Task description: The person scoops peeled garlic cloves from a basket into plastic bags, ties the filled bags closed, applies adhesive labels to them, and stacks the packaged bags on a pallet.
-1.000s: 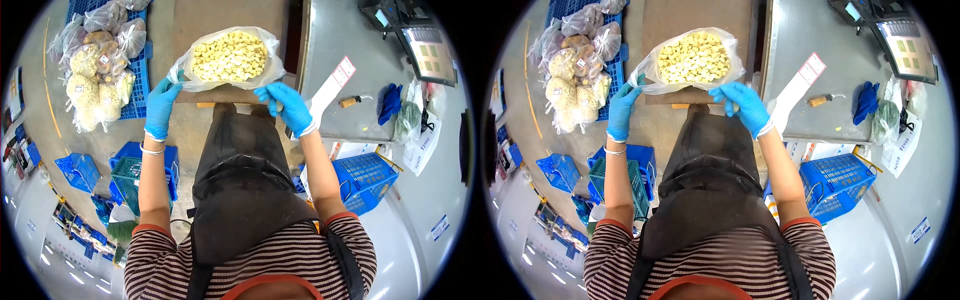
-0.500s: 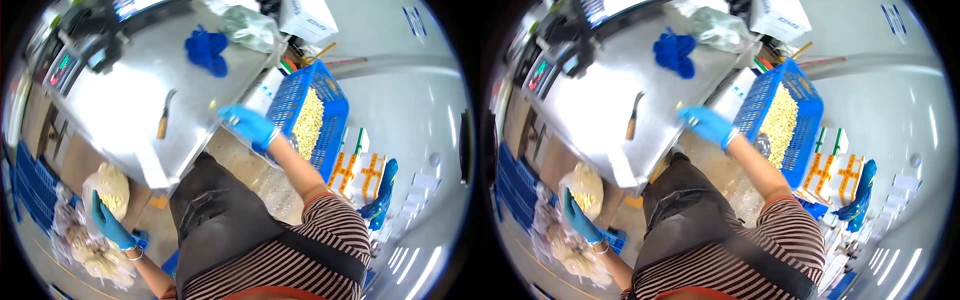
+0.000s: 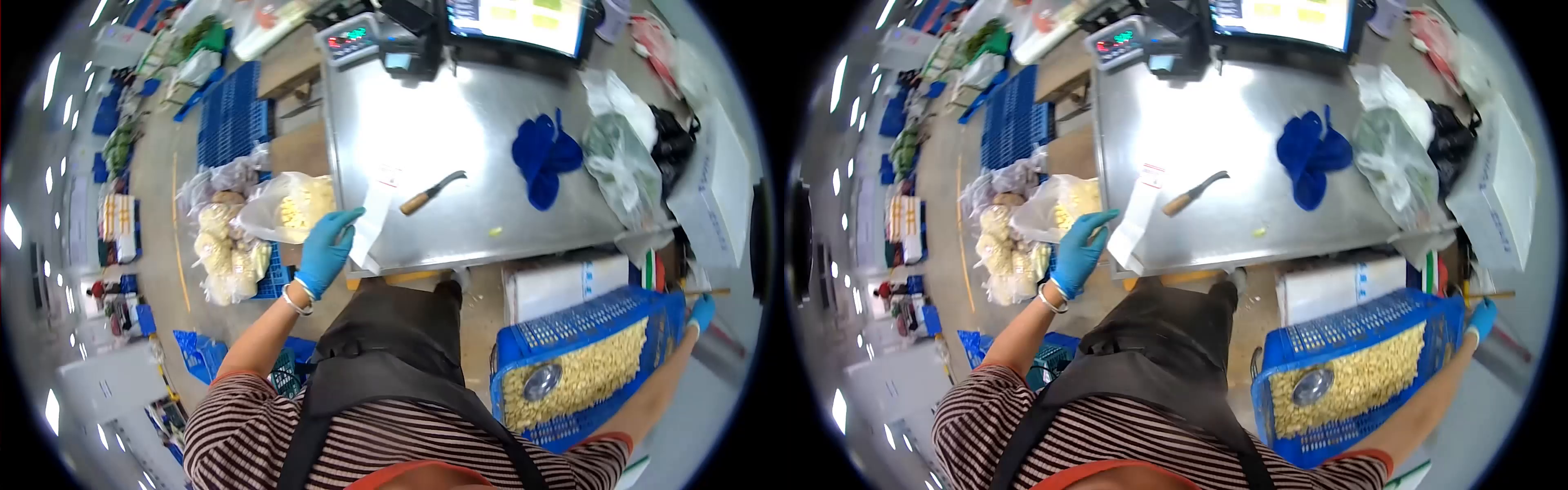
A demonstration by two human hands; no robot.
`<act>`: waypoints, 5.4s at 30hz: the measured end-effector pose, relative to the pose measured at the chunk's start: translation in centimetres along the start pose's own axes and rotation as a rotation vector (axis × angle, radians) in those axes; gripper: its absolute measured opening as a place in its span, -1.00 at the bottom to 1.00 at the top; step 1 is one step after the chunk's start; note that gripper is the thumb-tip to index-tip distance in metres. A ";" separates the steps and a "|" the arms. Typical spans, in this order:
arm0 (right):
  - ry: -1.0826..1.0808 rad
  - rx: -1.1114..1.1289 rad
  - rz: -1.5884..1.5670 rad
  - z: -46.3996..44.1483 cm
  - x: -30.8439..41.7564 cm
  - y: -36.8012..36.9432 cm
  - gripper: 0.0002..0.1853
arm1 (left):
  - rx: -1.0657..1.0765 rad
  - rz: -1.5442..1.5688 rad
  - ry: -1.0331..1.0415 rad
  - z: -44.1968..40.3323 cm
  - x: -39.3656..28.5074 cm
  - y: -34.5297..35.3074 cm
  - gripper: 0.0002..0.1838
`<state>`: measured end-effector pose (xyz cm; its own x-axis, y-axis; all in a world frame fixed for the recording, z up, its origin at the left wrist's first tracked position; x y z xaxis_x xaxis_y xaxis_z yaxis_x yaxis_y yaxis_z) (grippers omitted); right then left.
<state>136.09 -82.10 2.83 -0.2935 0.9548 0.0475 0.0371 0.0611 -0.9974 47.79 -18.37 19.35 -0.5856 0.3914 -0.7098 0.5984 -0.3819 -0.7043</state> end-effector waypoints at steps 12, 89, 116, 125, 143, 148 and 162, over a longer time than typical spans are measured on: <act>-0.167 0.270 -1.011 30.7 42.6 -10.2 -0.65 | 0.206 0.086 -0.155 6.0 1.5 3.1 -0.68; 0.135 1.635 -0.977 86.1 92.6 1.2 -0.56 | -0.086 0.072 -0.232 16.0 42.6 -27.9 -0.71; -0.709 1.214 -0.644 76.5 110.4 7.3 -0.54 | -0.367 1.168 -0.720 5.4 47.8 -17.1 -0.67; -0.486 1.785 -1.036 77.7 109.7 2.6 -0.70 | -0.378 2.374 -0.734 9.3 44.9 -15.7 -0.59; -1.647 0.504 0.100 82.6 116.0 -2.6 -0.76 | 0.106 1.363 -0.403 2.3 45.1 -12.5 -0.42; -0.928 0.867 -0.412 77.3 116.1 9.4 -0.73 | 0.158 1.118 -0.600 2.9 50.7 -11.7 -0.67; -0.752 0.660 -0.328 77.3 115.9 21.8 -0.78 | 0.428 0.129 -0.564 7.4 55.6 -6.4 -0.58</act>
<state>29.02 7.34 -17.55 -0.7205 0.4795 0.5010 -0.6131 -0.1027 -0.7833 7.35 -0.32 -15.71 -0.7870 -0.1275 -0.6036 0.4830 -0.7360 -0.4744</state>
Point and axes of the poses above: each hand's wrist, its own z-axis away from the middle knuckle, its own y-axis out of the palm, x = y × z, the point moved 6 cm from there along -z, towards the middle knuckle, and after that the axes turned 5 degrees about z, right-handed, at the moved point
